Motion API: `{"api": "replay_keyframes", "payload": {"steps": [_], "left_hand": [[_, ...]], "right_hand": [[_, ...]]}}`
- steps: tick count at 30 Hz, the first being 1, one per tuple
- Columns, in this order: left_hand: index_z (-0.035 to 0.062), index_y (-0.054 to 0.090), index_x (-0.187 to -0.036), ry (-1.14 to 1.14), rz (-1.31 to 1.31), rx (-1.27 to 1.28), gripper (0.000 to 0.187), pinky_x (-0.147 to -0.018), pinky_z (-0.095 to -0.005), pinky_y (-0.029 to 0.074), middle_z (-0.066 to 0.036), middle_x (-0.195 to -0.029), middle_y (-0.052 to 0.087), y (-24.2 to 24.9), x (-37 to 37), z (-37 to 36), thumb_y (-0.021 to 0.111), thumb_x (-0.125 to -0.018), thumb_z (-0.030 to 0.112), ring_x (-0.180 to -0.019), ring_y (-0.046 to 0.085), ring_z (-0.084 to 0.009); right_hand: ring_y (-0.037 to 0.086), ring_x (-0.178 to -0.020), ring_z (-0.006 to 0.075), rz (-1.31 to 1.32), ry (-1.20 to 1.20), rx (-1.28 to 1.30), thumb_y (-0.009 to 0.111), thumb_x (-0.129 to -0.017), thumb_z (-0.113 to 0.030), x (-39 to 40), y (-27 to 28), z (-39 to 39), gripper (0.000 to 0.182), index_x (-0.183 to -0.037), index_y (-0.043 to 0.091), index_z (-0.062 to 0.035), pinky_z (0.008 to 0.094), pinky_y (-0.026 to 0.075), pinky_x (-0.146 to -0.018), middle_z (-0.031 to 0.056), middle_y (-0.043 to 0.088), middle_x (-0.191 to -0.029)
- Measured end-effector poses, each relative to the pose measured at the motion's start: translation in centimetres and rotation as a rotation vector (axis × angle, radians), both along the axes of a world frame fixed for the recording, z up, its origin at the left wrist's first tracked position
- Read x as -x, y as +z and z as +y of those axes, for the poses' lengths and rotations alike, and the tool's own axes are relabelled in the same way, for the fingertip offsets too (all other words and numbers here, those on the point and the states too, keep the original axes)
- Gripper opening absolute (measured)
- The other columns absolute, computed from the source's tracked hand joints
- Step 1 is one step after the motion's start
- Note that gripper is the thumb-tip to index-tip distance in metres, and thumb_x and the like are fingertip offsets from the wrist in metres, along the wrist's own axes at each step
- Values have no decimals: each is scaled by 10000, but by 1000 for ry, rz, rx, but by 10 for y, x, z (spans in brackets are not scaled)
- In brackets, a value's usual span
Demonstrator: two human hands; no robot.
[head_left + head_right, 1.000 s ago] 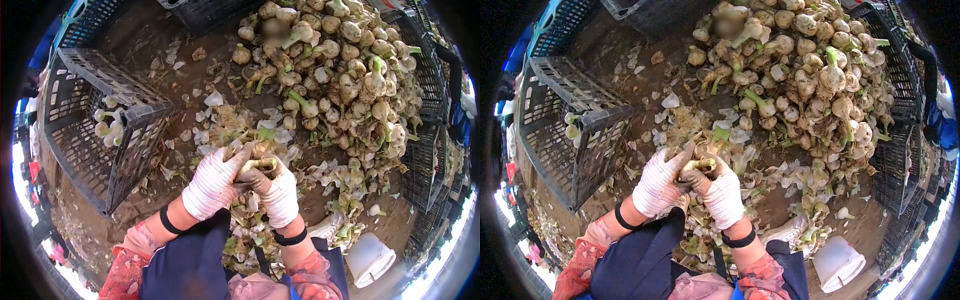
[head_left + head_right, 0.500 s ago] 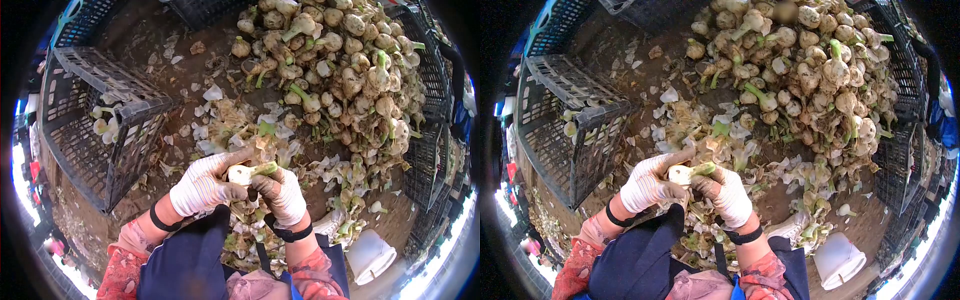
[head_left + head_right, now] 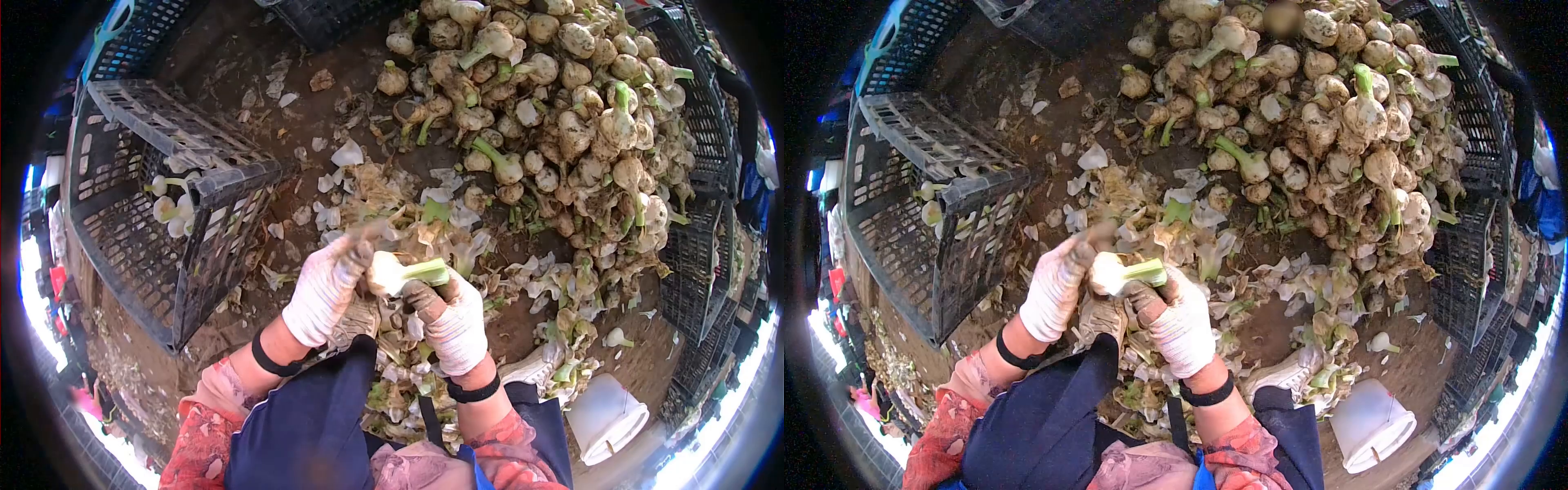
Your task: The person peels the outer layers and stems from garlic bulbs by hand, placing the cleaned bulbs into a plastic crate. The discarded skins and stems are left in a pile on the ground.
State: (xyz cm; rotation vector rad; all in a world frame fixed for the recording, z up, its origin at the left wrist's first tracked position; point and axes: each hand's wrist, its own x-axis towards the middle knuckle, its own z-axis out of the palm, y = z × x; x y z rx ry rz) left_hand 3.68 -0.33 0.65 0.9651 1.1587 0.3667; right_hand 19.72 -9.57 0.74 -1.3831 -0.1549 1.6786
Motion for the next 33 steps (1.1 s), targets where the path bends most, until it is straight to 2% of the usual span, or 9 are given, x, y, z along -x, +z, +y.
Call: {"api": "replay_keyframes", "payload": {"steps": [5,8,11,14,16,18,20,28,33], "left_hand": [[-9,523,-1407,-251,-33,-129,656,-942,-278,504,-55,-1102,677,9,0,-7,803,-815,22,-1027,643,-131],[-9,541,-1388,-172,-159,240,643,-939,-281,503,-56,-1130,681,20,3,9,816,-813,68,-1044,638,-130],[-6,559,-1368,-106,-342,344,679,-924,-273,505,-52,-1170,679,14,11,10,853,-794,207,-1048,635,-124],[-9,560,-1366,-87,-460,429,740,-919,-286,514,-51,-1212,668,19,10,8,877,-766,286,-1048,639,-131],[-35,529,-1378,-37,-438,479,868,-785,-329,575,-112,-1062,707,22,9,5,921,-688,317,-904,700,-195],[-30,524,-1381,-65,-421,426,855,-766,-328,581,-123,-1038,706,23,2,4,915,-700,308,-849,708,-200],[-17,533,-1375,-57,-343,348,823,-780,-319,585,-128,-1054,703,15,1,1,913,-708,278,-845,711,-198],[29,467,-1472,-216,-438,398,835,-1071,-342,433,-68,-1384,581,14,-6,-4,869,-782,275,-1253,553,-186],[40,498,-1457,-170,-410,345,824,-1117,-353,373,-66,-1425,556,14,-13,-14,850,-783,357,-1290,527,-189]], "right_hand": [[643,-841,129,-385,90,-240,656,-934,-127,-4,-7,-8,179,-1060,662,0,288,513,-767,70,686,-923],[663,-814,157,-369,137,-236,617,-946,-133,-7,3,-5,166,-1019,690,-2,293,523,-759,69,691,-914],[680,-786,157,158,-264,-33,578,-956,-82,-5,2,-1,154,-1048,677,-8,250,535,-690,68,706,-947],[677,-750,151,108,-442,17,585,-967,-95,-10,-26,2,159,-1081,661,-14,257,540,-648,70,711,-945],[690,-795,169,-381,11,77,596,-932,-98,-26,-87,-26,347,-1257,573,21,307,552,-671,145,699,-992],[699,-899,248,-581,428,58,620,-900,-103,-21,-56,-24,570,-1428,449,25,348,550,-748,202,693,-1058],[598,-1198,306,-693,418,-163,673,-838,-173,-21,-54,-39,790,-1529,333,1,372,457,-1014,260,589,-1332],[563,-1151,162,25,-131,-225,680,-866,-122,-38,25,-32,540,-1374,552,12,294,450,-987,92,545,-1353],[581,-1099,136,-232,75,-295,653,-909,-21,-25,9,-29,541,-1427,498,-1,278,481,-949,70,607,-1212]]}}
